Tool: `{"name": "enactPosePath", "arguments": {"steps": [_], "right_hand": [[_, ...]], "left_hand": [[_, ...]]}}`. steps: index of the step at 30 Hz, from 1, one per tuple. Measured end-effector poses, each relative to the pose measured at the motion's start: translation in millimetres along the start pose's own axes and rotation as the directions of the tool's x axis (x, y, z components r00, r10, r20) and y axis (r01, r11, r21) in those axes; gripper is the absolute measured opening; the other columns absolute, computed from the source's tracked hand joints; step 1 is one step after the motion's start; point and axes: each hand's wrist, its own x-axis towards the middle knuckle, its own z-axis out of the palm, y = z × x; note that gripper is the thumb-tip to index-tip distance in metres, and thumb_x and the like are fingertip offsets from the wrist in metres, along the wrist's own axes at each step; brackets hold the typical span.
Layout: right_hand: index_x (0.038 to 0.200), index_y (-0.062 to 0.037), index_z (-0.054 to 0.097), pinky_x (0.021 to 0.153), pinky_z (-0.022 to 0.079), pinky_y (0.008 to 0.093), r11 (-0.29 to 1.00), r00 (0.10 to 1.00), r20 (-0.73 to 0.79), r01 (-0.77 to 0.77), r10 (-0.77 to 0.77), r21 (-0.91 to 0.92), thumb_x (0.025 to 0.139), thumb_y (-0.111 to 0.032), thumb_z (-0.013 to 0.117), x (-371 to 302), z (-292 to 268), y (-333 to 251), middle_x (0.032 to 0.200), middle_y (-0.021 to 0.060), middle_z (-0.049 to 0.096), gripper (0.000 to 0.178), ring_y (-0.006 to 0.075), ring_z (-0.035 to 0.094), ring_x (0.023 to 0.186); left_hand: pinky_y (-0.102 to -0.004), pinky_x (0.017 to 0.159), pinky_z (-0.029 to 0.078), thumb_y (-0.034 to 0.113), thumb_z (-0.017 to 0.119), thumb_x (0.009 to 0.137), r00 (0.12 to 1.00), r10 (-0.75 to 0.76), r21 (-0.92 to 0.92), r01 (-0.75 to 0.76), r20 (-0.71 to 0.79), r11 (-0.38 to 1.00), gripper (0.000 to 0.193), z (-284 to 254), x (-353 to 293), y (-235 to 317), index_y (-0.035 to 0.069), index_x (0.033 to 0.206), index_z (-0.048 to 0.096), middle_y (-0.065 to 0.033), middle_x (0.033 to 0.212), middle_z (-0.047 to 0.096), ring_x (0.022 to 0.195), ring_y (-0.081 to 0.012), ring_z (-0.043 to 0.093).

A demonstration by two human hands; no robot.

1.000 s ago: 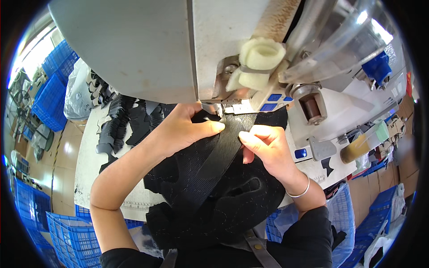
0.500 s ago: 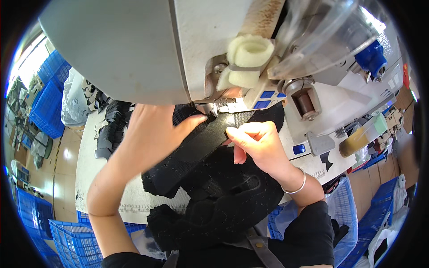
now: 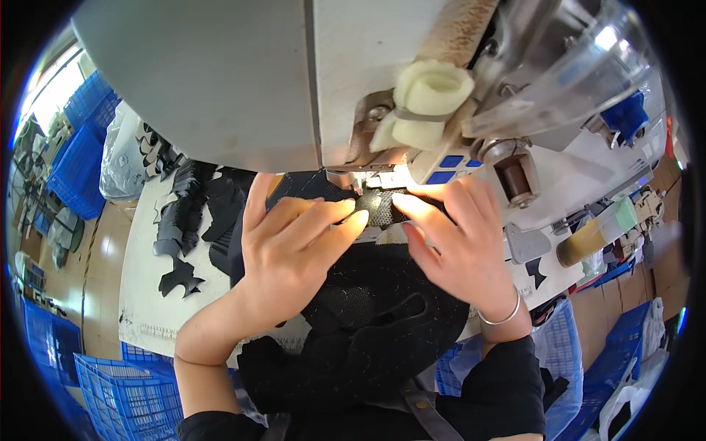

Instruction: The person aligns cut fabric pieces onto shoe upper components and stitches them together using a sewing machine.

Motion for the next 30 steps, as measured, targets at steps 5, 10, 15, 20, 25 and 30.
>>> {"name": "enactPosePath", "arguments": {"steps": [5,10,15,20,25,30], "right_hand": [[0.096,-0.0098,0.070,0.069,0.041,0.0375,0.988,0.989,-0.035,0.145,-0.143,0.048,0.063,-0.002,0.071,-3.4,9.1,16.2,0.098,0.0029,0.066,0.034,0.0213,0.057,0.079],[0.091,-0.0084,0.071,0.068,0.042,0.0351,0.978,0.978,-0.081,0.197,-0.191,0.065,0.062,-0.004,0.071,-2.5,12.6,15.6,0.095,0.0016,0.067,0.030,0.0189,0.059,0.078],[0.088,-0.0079,0.071,0.071,0.045,0.0341,0.975,0.970,-0.108,0.222,-0.218,0.026,0.058,-0.007,0.072,-2.7,15.2,6.4,0.093,0.0007,0.065,0.030,0.0179,0.060,0.077],[0.088,-0.0069,0.070,0.074,0.046,0.0354,0.985,0.979,-0.108,0.171,-0.174,-0.036,0.059,-0.007,0.073,-8.1,26.8,-1.8,0.092,0.0011,0.064,0.030,0.0177,0.060,0.078],[0.091,-0.0060,0.070,0.072,0.046,0.0353,0.980,0.970,-0.157,0.170,-0.185,-0.105,0.062,-0.004,0.072,-3.9,17.5,-1.4,0.091,0.0026,0.065,0.028,0.0198,0.060,0.078],[0.088,-0.0047,0.068,0.065,0.044,0.0364,0.990,0.961,-0.254,0.131,-0.112,0.060,0.062,0.000,0.071,-1.9,17.4,8.2,0.088,0.0051,0.066,0.027,0.0228,0.059,0.072]], "left_hand": [[-0.0372,0.095,0.036,0.005,0.068,0.068,0.996,-0.070,-0.090,0.065,-0.053,0.994,0.013,9.1,4.1,-8.9,0.015,0.076,0.071,0.0072,0.080,0.067,0.070,-0.0119,0.060],[-0.0332,0.086,0.038,0.003,0.068,0.068,0.997,-0.055,-0.139,0.047,-0.053,0.989,0.013,10.2,7.6,-17.9,0.014,0.075,0.071,0.0072,0.080,0.068,0.073,-0.0108,0.063],[-0.0287,0.074,0.040,-0.002,0.069,0.066,0.994,-0.082,-0.219,0.065,-0.070,0.974,0.017,15.9,7.9,-28.4,0.014,0.073,0.072,0.0050,0.082,0.070,0.076,-0.0134,0.066],[-0.0273,0.074,0.043,-0.005,0.068,0.066,0.989,-0.138,-0.308,0.114,-0.056,0.944,0.020,29.7,-3.0,-40.4,0.012,0.074,0.073,0.0009,0.083,0.072,0.077,-0.0158,0.067],[-0.0318,0.081,0.044,0.000,0.066,0.068,0.962,-0.265,-0.343,0.270,0.063,0.900,0.018,15.2,4.2,-31.0,0.012,0.079,0.074,-0.0011,0.089,0.072,0.078,-0.0157,0.064],[-0.0460,0.097,0.039,0.011,0.065,0.074,0.985,0.170,0.364,-0.154,-0.012,0.918,0.019,-1.1,-4.0,16.9,0.008,0.092,0.071,-0.0017,0.092,0.065,0.074,-0.0174,0.056]]}}
